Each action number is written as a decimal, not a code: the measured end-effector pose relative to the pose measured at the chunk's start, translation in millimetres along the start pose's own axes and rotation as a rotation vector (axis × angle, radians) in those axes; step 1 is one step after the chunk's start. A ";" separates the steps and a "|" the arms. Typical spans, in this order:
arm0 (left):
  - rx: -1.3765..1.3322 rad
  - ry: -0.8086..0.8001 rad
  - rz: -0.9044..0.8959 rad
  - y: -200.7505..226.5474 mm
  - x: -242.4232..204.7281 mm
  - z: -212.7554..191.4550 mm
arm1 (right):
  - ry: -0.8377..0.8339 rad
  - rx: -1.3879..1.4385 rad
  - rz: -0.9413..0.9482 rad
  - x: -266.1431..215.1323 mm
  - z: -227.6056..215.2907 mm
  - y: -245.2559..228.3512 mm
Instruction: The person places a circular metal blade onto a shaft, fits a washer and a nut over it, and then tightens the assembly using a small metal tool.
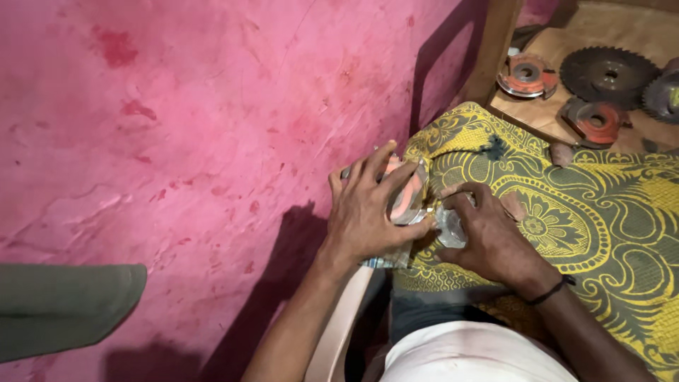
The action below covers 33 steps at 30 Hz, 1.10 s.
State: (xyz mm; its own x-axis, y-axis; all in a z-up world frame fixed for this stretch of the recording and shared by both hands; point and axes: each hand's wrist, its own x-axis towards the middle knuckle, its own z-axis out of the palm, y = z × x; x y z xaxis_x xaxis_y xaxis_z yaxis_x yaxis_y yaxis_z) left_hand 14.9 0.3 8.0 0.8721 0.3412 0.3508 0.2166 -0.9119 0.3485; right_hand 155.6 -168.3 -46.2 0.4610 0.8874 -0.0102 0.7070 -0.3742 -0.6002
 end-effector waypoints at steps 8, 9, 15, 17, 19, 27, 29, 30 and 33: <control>0.021 0.013 -0.002 -3.7 10.2 1.7 | 0.057 -0.016 -0.042 1.5 -6.8 10.3; 0.020 0.012 0.003 -3.8 9.4 1.8 | 0.051 -0.013 -0.028 1.0 -6.8 9.4; -0.006 0.028 0.012 -5.9 7.9 2.3 | 0.112 -0.097 0.081 1.1 5.4 -2.5; -0.024 0.026 0.007 -6.4 6.8 2.5 | 0.139 -0.105 0.013 1.6 9.3 -3.6; -0.037 0.031 0.002 -6.9 5.9 2.1 | 0.104 0.009 0.108 4.1 6.7 -1.2; -0.115 0.064 -0.009 -10.6 3.5 3.2 | 0.123 1.850 0.170 -1.3 -47.6 33.6; -0.130 0.086 -0.015 -10.6 2.7 2.5 | 0.038 2.013 0.088 -3.4 -51.0 37.8; -0.137 0.095 -0.017 -10.2 1.8 2.3 | -0.006 2.094 0.047 -3.0 -48.7 37.9; -0.142 0.088 -0.034 -10.2 -1.0 2.2 | 0.001 1.857 0.096 0.0 -40.8 33.2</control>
State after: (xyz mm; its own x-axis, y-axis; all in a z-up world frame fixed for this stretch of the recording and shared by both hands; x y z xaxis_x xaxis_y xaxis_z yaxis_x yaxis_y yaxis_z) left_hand 12.8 8.7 2.2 0.8224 0.3954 0.4091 0.1759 -0.8605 0.4781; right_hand 201.0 -191.7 -33.5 0.4599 0.8831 -0.0927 -0.7373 0.3215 -0.5941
